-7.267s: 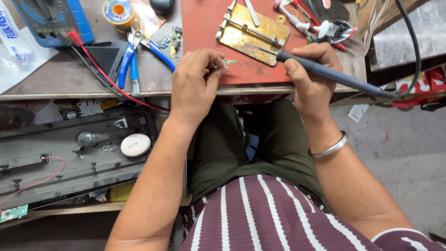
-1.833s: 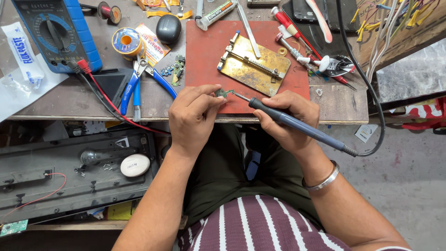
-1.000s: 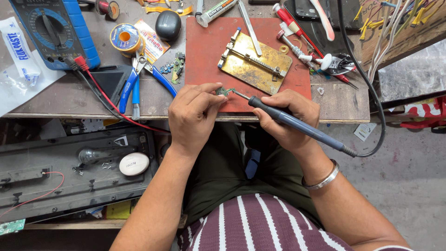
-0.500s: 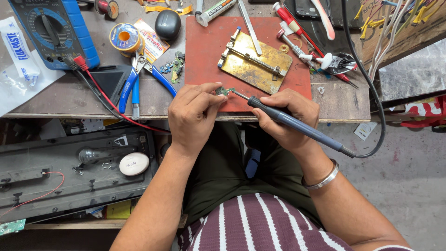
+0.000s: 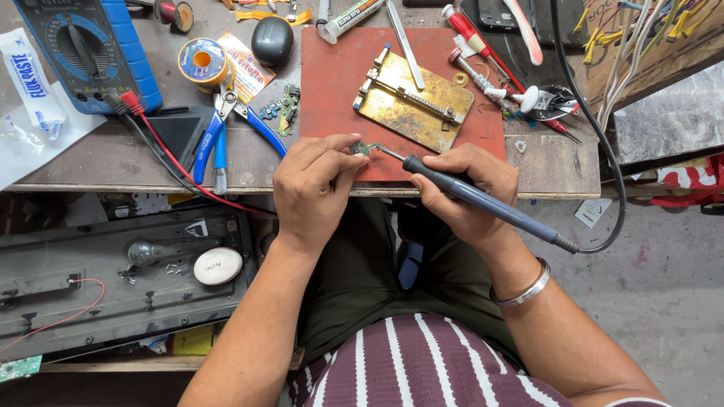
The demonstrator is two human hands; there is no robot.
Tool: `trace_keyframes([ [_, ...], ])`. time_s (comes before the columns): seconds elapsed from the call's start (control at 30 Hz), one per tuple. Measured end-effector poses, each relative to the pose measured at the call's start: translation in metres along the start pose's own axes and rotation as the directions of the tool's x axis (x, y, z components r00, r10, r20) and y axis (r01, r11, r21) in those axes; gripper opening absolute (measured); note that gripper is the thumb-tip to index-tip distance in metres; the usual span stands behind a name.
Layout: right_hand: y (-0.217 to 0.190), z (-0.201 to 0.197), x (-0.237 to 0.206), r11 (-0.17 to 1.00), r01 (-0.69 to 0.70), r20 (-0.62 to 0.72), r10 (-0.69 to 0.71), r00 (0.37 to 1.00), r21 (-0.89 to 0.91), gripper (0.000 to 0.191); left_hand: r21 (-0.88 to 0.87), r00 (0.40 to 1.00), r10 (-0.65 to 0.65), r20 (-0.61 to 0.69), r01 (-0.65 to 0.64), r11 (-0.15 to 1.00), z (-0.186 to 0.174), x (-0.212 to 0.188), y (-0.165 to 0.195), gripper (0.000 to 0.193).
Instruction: The person applies flux to a small circuit board using a syringe and a metal tool, then uses a soldering iron to solder components on the board. The person holds the board with one hand and manipulates the tools with the other.
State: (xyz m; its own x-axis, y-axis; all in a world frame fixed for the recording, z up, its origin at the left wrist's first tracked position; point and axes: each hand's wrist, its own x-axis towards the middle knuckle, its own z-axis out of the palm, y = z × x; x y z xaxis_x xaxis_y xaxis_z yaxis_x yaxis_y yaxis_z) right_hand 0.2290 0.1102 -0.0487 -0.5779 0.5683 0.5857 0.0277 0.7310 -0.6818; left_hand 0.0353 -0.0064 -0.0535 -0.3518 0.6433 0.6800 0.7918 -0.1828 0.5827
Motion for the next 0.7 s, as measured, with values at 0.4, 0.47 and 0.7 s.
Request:
trace_keyframes([
  [0.4, -0.003, 0.001, 0.002, 1.000, 0.025, 0.001, -0.025, 1.000, -0.005, 0.023, 0.004, 1.000, 0.005, 0.001, -0.005, 1.000, 0.000, 0.001, 0.001, 0.010],
  [0.47, -0.003, 0.001, 0.003, 1.000, 0.018, 0.000, -0.018, 1.000, 0.006, 0.022, 0.006, 1.000, 0.008, -0.004, -0.008, 1.000, -0.001, 0.002, 0.001, 0.010],
  [0.7, 0.007, -0.002, -0.008, 0.993, -0.077, -0.033, 0.080, 0.996, 0.088, 0.022, 0.004, 1.000, 0.009, -0.007, -0.009, 1.000, 0.000, 0.002, 0.002, 0.010],
])
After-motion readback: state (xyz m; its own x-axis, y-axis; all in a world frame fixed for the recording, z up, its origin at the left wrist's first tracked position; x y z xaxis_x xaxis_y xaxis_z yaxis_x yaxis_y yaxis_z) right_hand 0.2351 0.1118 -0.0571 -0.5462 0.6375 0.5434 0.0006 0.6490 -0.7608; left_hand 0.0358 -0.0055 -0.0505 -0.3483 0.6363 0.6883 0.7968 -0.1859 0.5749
